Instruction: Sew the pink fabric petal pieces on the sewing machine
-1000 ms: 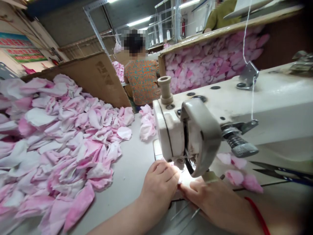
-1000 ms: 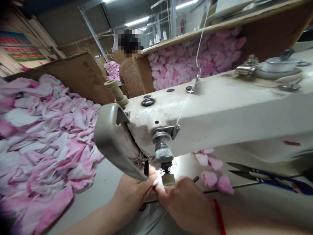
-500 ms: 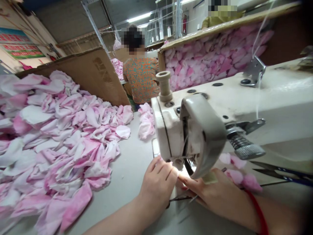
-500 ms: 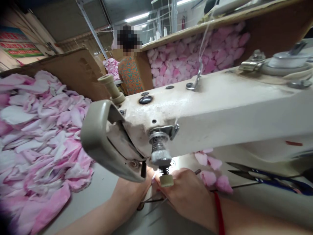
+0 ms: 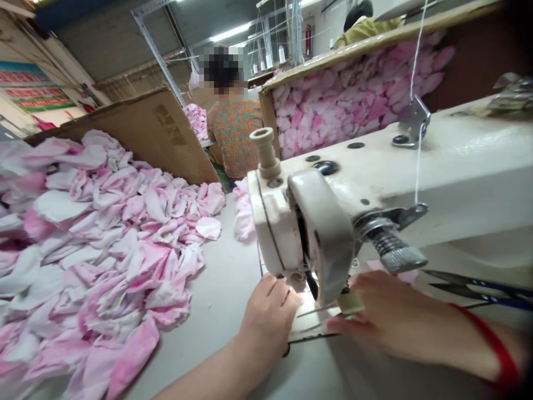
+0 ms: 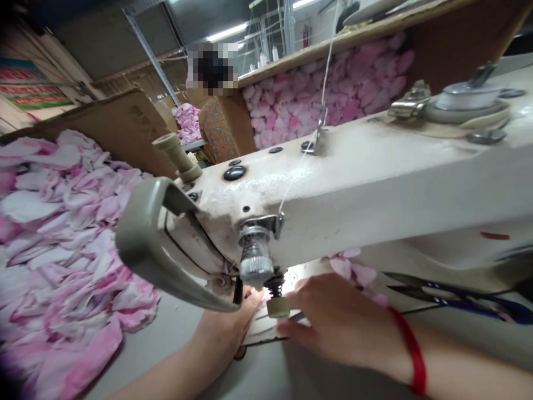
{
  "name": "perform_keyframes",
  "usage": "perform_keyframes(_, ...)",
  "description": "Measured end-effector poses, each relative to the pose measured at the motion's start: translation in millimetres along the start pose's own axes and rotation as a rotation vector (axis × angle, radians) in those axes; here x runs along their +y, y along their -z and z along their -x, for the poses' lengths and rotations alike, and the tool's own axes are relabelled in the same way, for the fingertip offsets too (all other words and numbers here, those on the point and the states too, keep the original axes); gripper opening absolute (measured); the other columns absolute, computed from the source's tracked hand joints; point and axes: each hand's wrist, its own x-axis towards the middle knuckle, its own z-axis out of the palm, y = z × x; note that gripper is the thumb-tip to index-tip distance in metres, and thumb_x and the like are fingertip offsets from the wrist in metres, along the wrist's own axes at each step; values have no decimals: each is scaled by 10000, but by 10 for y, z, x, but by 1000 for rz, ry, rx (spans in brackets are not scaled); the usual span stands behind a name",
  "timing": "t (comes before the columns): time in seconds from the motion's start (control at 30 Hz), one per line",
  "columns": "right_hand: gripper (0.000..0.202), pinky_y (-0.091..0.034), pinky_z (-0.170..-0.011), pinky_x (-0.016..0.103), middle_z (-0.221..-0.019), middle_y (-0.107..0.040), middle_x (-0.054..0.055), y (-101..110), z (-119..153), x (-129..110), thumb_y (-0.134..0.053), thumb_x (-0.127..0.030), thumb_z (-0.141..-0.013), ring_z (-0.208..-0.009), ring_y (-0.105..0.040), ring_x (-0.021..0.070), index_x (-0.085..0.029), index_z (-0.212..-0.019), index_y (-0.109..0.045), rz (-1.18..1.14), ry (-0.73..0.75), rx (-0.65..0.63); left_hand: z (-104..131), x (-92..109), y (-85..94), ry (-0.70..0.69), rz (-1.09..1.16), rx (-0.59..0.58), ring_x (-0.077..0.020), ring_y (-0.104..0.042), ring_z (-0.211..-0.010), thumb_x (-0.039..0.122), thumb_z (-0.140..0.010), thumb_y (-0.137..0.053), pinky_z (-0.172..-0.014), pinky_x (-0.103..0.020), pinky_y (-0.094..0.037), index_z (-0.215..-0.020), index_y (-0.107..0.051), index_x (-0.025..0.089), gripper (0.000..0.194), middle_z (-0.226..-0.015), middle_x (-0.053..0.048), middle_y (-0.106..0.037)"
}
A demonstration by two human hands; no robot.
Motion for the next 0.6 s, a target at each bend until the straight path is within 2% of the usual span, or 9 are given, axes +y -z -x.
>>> perform_keyframes(0.13, 276, -228, -416, 254, -460, -526, -9, 94, -121, 109, -449, -192, -804, -461, -524, 139, -215, -535, -509, 69, -166, -42, -14, -3, 11, -39, -43, 3, -194, -522, -675, 56, -814, -306, -615, -331, -472, -885, -526, 132, 244, -731, -72, -556)
perform_keyframes(0.27, 296, -176, -391, 271, -420, -507, -1, 29, -185, 82, -457, -197, -786, -399, -490, 152, -207, -491, -488, 121, -183, -154, -30, 10, 46, -45, -43, -25, -199, -531, -732, 51, -810, -309, -666, -345, -483, -921, -496, 116, 227, -792, -89, -568)
perform_keyframes(0.43, 219, -245, -455, 267, -557, -615, 2, -74, -143, 104, -472, -226, -784, -515, -561, 170, -218, -601, -591, 95, -199, -60, 1, -9, 15, -46, -61, -41, -223, -528, -768, 46, -802, -300, -687, -384, -481, -960, -477, 105, 244, -818, -110, -563)
perform_keyframes(0.6, 260, -234, -442, 283, -507, -594, 15, -102, -142, 118, -457, -226, -771, -480, -551, 179, -209, -535, -565, 172, -201, -77, 49, -88, -188, -15, -107, -89, -203, -512, -718, 20, -777, -333, -704, -392, -466, -887, -505, 138, 236, -811, -77, -538)
